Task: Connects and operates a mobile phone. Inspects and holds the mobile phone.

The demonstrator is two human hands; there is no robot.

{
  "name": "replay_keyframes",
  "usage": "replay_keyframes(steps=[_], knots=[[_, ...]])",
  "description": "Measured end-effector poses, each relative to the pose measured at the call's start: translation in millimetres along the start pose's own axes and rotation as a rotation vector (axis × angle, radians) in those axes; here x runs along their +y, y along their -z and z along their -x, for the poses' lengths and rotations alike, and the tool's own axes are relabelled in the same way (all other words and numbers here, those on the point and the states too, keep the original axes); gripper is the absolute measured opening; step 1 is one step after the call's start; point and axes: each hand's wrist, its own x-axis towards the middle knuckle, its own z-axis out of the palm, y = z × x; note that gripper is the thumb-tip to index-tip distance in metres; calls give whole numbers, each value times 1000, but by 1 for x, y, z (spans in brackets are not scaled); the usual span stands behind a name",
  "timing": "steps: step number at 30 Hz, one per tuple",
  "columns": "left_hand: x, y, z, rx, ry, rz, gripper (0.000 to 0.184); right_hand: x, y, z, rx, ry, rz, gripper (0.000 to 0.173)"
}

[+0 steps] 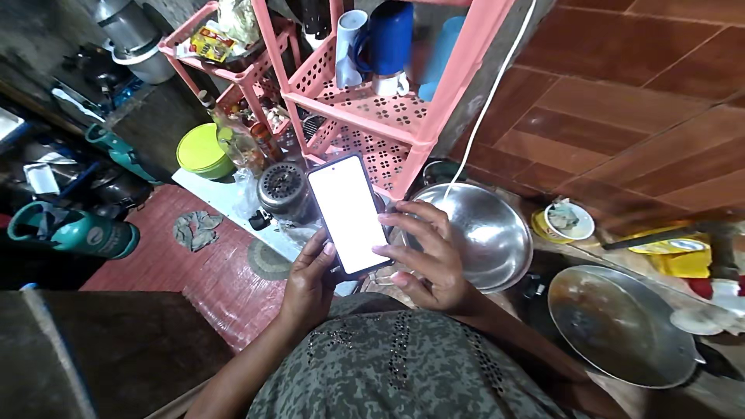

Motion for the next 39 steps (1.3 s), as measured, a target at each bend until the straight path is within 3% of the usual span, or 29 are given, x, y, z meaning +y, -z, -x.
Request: replay_keyframes(steps=[8, 24, 39], knots=[[-2, -1, -1, -15, 19, -12, 35, -5, -11, -1, -195, 11, 58, 61], [-3, 2, -4, 6, 5, -14, 35, 4, -1, 3, 76, -39, 26, 44], [-1, 2, -2, 17, -16, 23, 35, 5, -3, 3, 82, -32, 12, 42]])
